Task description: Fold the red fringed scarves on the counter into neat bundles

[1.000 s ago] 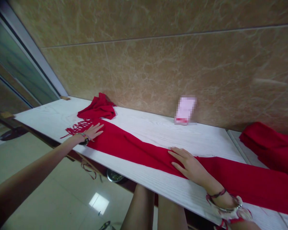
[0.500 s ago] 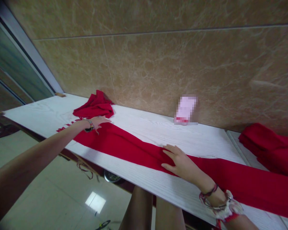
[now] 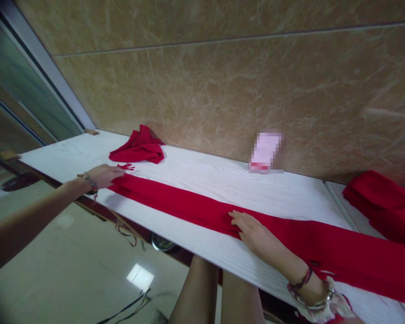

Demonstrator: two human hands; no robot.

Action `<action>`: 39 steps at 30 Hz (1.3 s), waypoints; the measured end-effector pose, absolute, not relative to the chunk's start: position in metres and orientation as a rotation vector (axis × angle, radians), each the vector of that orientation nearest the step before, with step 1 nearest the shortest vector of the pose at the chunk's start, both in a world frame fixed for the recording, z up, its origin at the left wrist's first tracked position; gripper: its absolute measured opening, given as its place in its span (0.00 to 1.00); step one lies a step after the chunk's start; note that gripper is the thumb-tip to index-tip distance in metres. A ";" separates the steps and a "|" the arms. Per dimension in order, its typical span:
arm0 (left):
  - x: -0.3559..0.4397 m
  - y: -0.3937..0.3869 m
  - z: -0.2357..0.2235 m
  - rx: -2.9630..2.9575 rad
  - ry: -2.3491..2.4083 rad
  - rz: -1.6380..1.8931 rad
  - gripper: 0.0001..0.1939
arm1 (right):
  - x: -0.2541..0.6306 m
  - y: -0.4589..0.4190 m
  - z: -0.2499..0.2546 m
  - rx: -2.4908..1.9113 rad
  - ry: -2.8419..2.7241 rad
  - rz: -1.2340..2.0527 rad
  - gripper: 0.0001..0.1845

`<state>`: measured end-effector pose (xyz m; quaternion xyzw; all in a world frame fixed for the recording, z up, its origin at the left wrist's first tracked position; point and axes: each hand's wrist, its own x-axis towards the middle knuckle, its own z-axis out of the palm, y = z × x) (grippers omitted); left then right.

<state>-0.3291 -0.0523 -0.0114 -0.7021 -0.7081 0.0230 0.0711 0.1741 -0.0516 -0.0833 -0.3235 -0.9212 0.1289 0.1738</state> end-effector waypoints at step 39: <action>-0.281 -0.083 -0.043 -2.500 -1.951 0.539 0.28 | 0.130 -0.053 -0.071 -0.641 -2.866 0.454 0.22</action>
